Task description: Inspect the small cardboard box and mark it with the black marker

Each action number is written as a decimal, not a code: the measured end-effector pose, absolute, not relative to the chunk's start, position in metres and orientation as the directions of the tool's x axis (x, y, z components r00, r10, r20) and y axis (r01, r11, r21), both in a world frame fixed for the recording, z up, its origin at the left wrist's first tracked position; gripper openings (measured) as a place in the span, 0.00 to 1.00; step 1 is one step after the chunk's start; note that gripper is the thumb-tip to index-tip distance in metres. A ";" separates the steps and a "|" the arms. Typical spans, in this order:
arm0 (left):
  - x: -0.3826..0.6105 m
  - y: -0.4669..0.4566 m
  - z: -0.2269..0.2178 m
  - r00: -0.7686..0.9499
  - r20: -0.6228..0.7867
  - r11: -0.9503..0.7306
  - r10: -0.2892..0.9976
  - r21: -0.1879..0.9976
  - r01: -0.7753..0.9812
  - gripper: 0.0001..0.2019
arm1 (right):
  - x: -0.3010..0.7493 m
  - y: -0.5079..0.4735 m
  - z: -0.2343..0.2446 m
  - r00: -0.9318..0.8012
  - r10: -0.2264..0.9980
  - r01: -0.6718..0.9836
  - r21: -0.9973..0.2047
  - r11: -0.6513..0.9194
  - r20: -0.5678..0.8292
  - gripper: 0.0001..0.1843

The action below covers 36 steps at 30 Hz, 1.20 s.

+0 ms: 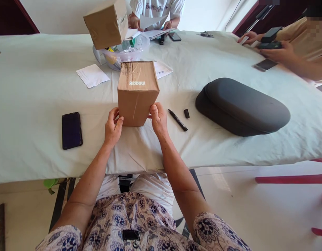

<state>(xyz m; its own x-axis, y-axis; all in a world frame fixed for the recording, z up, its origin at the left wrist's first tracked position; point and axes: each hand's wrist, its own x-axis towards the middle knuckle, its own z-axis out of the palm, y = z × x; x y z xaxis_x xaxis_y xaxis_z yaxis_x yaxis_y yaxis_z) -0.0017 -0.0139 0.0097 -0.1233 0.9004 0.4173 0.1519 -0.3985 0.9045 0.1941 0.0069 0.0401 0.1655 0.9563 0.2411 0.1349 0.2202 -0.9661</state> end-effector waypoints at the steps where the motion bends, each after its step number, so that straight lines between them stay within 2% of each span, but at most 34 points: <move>1: -0.003 -0.013 0.010 -0.140 0.412 -0.391 0.900 0.907 0.156 0.24 | 0.193 0.006 0.040 0.157 0.954 0.156 -0.961 0.229 0.254 0.36; 5: -0.007 -0.011 0.014 -0.212 0.401 -0.374 0.891 0.914 0.160 0.30 | 0.187 0.002 0.043 0.109 0.947 0.173 -0.944 0.281 0.302 0.31; 9: -0.010 -0.012 0.020 -0.309 0.402 -0.367 0.862 0.915 0.168 0.28 | 0.186 -0.001 0.043 0.068 0.933 0.186 -0.924 0.335 0.353 0.29; 12: -0.008 -0.014 0.022 -0.358 0.397 -0.352 0.845 0.917 0.187 0.26 | 0.188 -0.001 0.039 0.047 0.920 0.229 -0.901 0.369 0.389 0.32; 16: -0.004 -0.019 0.023 -0.293 0.396 -0.347 0.870 0.915 0.205 0.25 | 0.193 0.003 0.031 0.044 0.888 0.274 -0.861 0.429 0.457 0.32; 22: -0.007 -0.023 0.046 -0.269 0.393 -0.376 0.880 0.920 0.112 0.33 | 0.193 0.006 0.024 0.088 0.863 0.253 -0.849 0.463 0.497 0.33; 25: -0.011 -0.023 0.067 -0.255 0.373 -0.364 0.892 0.928 0.084 0.32 | 0.192 0.006 0.024 0.085 0.867 0.246 -0.853 0.460 0.491 0.33; 30: -0.003 -0.017 0.094 -0.200 0.433 -0.428 0.879 0.901 0.071 0.29 | 0.192 0.005 0.027 0.060 0.870 0.258 -0.850 0.460 0.489 0.34; 36: 0.004 -0.007 0.097 -0.158 0.469 -0.460 0.869 0.883 0.090 0.27 | 0.192 0.004 0.029 0.022 0.893 0.243 -0.869 0.431 0.449 0.35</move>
<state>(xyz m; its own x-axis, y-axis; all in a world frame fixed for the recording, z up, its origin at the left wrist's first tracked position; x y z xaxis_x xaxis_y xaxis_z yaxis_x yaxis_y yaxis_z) 0.0042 -0.0074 0.0975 -0.1579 0.8689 0.4691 0.0899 -0.4604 0.8831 0.1918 0.0036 0.0287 0.0218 0.8935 0.4486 0.2427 0.4305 -0.8693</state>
